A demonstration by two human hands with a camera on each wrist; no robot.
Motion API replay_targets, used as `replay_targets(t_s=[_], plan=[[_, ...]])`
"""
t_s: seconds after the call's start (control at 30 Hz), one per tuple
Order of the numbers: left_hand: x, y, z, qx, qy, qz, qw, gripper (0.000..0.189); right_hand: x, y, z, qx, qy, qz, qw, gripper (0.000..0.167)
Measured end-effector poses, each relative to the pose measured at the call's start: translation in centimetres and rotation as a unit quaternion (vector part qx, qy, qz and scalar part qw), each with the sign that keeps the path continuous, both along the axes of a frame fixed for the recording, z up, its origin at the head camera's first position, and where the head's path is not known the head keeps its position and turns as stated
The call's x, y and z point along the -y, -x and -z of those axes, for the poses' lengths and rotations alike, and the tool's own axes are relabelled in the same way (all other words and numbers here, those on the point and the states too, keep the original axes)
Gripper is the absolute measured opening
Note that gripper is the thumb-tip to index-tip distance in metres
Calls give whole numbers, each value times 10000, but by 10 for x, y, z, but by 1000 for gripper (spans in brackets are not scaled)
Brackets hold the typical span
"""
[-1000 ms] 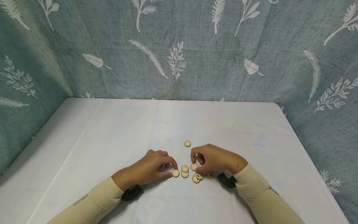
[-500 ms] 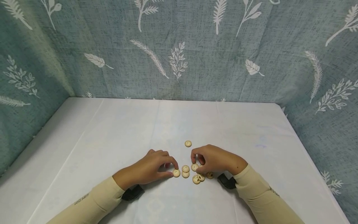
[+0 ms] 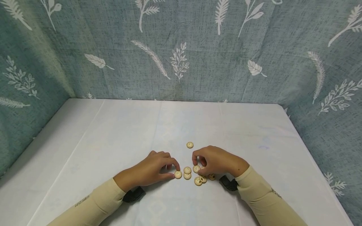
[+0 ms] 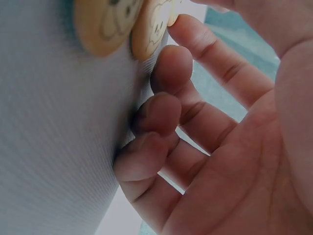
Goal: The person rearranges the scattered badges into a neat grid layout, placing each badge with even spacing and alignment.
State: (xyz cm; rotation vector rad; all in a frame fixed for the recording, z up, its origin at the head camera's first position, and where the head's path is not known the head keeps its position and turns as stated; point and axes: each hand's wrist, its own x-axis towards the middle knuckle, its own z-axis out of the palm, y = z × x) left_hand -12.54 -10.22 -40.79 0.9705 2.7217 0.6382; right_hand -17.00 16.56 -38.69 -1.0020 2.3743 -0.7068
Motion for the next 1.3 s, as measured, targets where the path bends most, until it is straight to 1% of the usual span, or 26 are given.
replay_targets(t_s=[0.13,0.53,0.77,1.0,1.17,1.3], plan=[[0,1,0,-13,-7,0,10000,18,0,1,-1,-108,-49,-12,9999,22],[0,3,-2,-97,-12,12,10000,18,0,3,-4,-126,-169,8,9998,19],[0,5,-3,-154,18,2,9999,18,1,5,-5,-89,-32,153,9998,15],[0,4,0,-42,17,-11,10000,18,1,7,2,-9,134,260,9996,14],[0,3,3,-22,-6,-7,10000,17,0,7,8,-176,208,326,9991,13],[0,2,3,-46,-42,15,10000,18,-1,8,8,-305,237,354,9986,13]])
